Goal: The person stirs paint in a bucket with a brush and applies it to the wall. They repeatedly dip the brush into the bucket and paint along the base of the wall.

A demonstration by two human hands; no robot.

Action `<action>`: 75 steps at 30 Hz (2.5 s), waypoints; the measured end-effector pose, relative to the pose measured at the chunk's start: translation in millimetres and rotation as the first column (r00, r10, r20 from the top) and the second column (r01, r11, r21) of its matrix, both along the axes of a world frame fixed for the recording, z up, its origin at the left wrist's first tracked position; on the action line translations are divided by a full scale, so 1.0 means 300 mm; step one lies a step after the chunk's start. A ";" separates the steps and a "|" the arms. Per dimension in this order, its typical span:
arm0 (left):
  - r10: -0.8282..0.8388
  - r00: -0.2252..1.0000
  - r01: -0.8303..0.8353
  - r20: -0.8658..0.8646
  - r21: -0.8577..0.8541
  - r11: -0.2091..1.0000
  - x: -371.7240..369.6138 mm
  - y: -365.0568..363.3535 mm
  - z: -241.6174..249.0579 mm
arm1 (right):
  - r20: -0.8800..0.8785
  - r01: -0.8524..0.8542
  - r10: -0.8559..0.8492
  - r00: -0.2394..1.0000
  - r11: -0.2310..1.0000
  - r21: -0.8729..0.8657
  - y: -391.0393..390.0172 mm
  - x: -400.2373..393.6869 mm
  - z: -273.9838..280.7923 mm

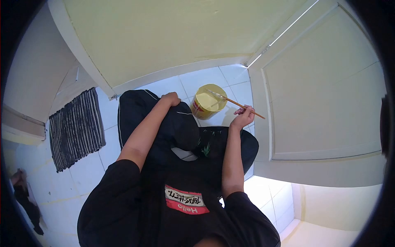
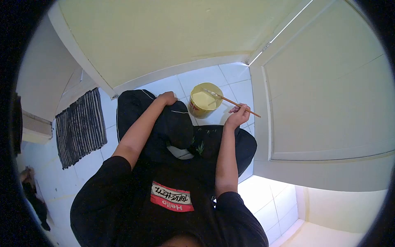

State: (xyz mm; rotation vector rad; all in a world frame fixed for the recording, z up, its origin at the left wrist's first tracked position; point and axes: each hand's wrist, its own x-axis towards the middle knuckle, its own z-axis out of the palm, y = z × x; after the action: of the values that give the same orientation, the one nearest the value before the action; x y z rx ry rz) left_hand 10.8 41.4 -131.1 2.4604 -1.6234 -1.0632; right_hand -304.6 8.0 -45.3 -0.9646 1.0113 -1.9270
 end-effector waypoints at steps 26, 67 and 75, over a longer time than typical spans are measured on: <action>-0.087 0.982 0.065 -0.170 -0.130 0.989 -0.015 -0.051 -0.046 | 0.026 -0.311 0.313 0.949 0.924 0.224 -0.222 0.100 0.103; -0.031 0.903 0.025 -0.428 -0.019 1.000 0.032 -0.176 -0.086 | -0.026 -0.370 0.397 0.917 0.874 0.316 -0.373 0.190 -0.038; -0.055 0.903 0.045 -0.425 -0.033 0.998 0.042 -0.184 -0.117 | -0.075 -0.394 0.435 0.898 0.867 0.306 -0.367 0.198 -0.040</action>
State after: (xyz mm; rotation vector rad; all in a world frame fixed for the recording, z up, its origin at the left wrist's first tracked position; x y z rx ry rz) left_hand 23.3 -13.8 -166.3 1.9859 -1.5471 -1.4533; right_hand -245.3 -102.0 -57.4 -1.0608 1.0265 -1.3312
